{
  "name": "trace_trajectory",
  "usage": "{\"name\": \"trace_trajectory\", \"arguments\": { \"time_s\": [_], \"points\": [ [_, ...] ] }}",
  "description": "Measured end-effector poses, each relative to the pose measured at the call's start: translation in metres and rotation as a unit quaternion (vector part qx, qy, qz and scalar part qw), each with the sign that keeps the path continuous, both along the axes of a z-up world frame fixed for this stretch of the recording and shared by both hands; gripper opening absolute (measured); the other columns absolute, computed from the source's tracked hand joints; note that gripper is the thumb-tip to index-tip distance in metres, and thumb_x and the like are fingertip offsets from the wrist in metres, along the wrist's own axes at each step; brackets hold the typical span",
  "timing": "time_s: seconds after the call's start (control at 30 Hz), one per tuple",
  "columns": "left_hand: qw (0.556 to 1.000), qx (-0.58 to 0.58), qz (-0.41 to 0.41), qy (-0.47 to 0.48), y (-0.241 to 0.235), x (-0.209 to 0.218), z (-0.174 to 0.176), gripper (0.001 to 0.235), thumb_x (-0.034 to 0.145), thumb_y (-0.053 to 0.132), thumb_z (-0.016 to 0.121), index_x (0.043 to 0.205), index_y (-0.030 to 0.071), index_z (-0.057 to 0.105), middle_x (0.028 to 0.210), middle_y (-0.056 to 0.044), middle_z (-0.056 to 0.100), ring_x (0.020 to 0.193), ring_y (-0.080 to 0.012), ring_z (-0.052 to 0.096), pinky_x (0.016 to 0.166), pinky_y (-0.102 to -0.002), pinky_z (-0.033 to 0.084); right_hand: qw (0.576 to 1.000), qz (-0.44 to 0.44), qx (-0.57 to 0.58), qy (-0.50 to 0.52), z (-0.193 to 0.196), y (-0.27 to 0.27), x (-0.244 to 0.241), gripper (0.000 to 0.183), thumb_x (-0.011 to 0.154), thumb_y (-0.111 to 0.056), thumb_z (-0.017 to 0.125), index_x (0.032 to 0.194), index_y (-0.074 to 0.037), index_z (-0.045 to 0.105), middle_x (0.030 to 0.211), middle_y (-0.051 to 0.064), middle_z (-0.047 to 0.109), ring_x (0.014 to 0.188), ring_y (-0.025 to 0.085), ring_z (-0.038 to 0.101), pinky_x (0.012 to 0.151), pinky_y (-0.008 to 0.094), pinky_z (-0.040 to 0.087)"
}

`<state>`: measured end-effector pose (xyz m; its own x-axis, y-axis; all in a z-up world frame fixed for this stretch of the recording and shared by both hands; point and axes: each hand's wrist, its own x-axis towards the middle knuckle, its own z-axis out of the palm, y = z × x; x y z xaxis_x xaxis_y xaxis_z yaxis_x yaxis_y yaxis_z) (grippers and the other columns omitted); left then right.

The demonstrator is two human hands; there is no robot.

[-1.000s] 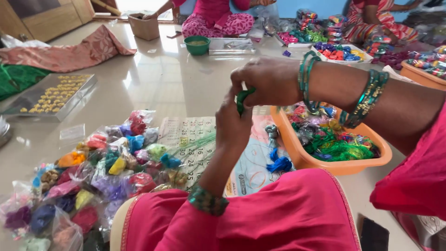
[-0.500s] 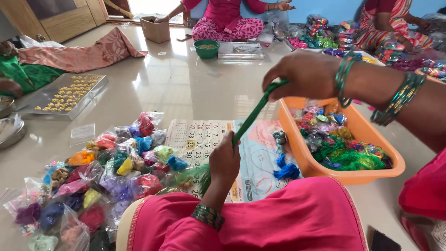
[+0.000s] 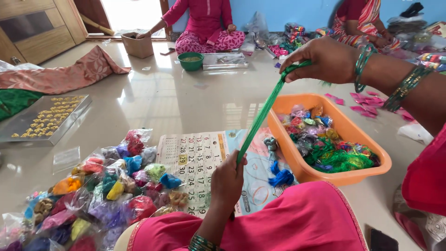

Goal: The person sits on the floor and knots a bundle of yellow dyed fiber, sets it aside, then picks up a green fiber bundle, stretches it out and twists it into a tight strand, working over a calendar sheet with trays and bags of colored fiber around them.

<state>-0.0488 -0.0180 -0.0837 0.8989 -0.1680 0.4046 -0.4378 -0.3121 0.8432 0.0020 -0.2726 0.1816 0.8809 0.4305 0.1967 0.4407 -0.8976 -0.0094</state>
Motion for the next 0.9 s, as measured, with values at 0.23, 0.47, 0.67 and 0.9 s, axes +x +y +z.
{"name": "trace_trajectory", "arguments": {
  "time_s": [0.23,0.47,0.67,0.9],
  "points": [
    [0.99,0.083,0.048,0.104,0.011,0.038,-0.07,0.024,0.101,0.034,0.063,0.114,0.016,0.07,0.098,-0.016,0.076,0.093,-0.0347,0.074,0.081,-0.047,0.056,0.995,0.013,0.01,0.096,0.006,0.052,-0.03,0.027,0.089,-0.034,0.076,0.112,-0.021,0.079,0.083,0.007,0.074,0.07,0.025,0.069,0.067,0.039,0.054],
    [0.986,0.087,-0.097,0.101,0.074,0.047,0.037,0.144,0.052,0.039,0.105,0.159,0.009,0.013,0.16,-0.025,0.032,0.148,-0.0364,0.033,0.118,-0.046,0.031,0.993,0.022,-0.078,0.084,-0.001,0.079,-0.032,0.027,0.088,-0.035,0.076,0.113,-0.023,0.077,0.085,0.011,0.077,0.075,0.027,0.073,0.073,0.041,0.055],
    [0.994,0.022,-0.086,-0.065,0.12,-0.005,0.193,0.126,0.059,0.045,0.095,0.162,0.011,0.03,0.153,-0.02,0.051,0.143,-0.0327,0.049,0.117,-0.046,0.04,0.988,0.024,-0.123,0.089,-0.011,0.112,-0.047,0.032,0.087,-0.037,0.072,0.117,-0.027,0.076,0.092,0.01,0.077,0.089,0.031,0.072,0.083,0.047,0.053],
    [0.943,-0.206,-0.252,-0.076,0.11,0.004,0.211,0.096,0.069,0.021,0.096,0.151,0.006,0.05,0.147,-0.017,0.055,0.143,-0.0328,0.051,0.119,-0.051,0.041,0.981,0.057,-0.167,0.081,-0.009,0.141,-0.069,0.033,0.086,-0.032,0.068,0.119,-0.024,0.069,0.09,0.012,0.074,0.093,0.035,0.069,0.083,0.051,0.051]
  ]
}}
